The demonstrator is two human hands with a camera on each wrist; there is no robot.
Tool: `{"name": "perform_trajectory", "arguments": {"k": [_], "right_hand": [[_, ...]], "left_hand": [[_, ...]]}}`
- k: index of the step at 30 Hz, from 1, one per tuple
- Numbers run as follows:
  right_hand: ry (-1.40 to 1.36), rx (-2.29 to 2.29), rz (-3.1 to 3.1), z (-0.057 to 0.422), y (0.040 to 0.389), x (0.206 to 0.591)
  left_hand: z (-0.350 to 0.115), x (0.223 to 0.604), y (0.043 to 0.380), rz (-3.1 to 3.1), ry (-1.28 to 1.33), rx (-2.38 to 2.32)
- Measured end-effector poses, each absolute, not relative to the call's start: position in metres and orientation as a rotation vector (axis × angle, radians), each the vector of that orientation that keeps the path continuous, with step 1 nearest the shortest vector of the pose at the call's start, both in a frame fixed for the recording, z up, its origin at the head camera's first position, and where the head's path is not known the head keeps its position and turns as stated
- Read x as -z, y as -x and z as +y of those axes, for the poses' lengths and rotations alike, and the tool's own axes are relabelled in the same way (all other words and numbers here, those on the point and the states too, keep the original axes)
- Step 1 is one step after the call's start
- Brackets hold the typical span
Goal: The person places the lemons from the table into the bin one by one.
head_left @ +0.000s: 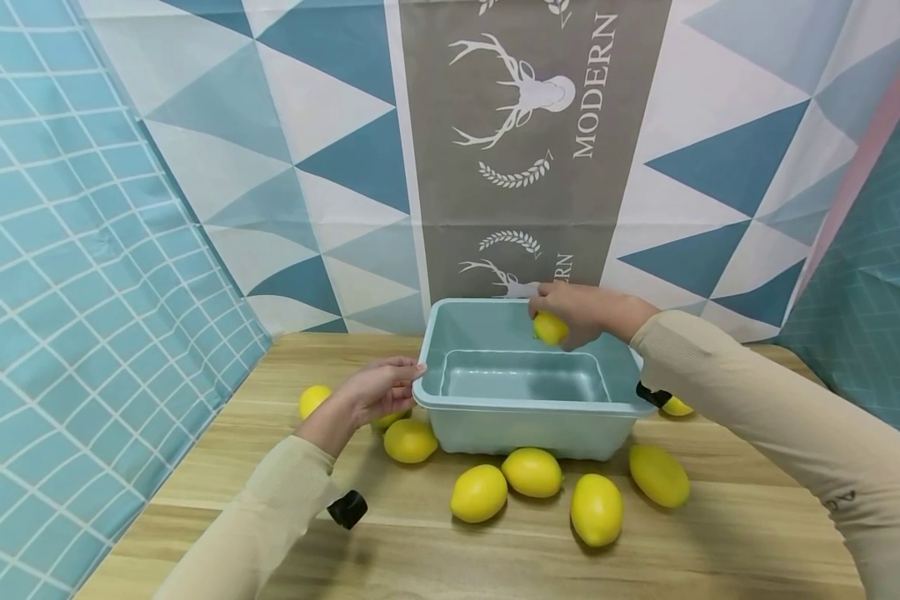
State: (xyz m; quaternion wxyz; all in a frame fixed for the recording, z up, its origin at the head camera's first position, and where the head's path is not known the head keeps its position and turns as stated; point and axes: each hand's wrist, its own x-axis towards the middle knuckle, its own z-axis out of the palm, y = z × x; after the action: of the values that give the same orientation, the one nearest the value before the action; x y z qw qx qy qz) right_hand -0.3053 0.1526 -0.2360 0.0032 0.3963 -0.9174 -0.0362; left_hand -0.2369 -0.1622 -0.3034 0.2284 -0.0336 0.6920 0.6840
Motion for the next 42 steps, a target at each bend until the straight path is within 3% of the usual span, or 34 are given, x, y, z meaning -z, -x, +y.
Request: {"name": "perform_trajectory", "arguments": {"k": [28,42], "right_hand": [[-1.190,0.209,-2.904,0.165,0.300,0.228],[-1.146,0.205,-2.842,0.182,0.281,0.225]], "left_hand": [[-0.162,0.304,0.235,1.901,0.070,-1.887],[-0.162,0.306,0.236,1.915,0.064,-1.878]]}}
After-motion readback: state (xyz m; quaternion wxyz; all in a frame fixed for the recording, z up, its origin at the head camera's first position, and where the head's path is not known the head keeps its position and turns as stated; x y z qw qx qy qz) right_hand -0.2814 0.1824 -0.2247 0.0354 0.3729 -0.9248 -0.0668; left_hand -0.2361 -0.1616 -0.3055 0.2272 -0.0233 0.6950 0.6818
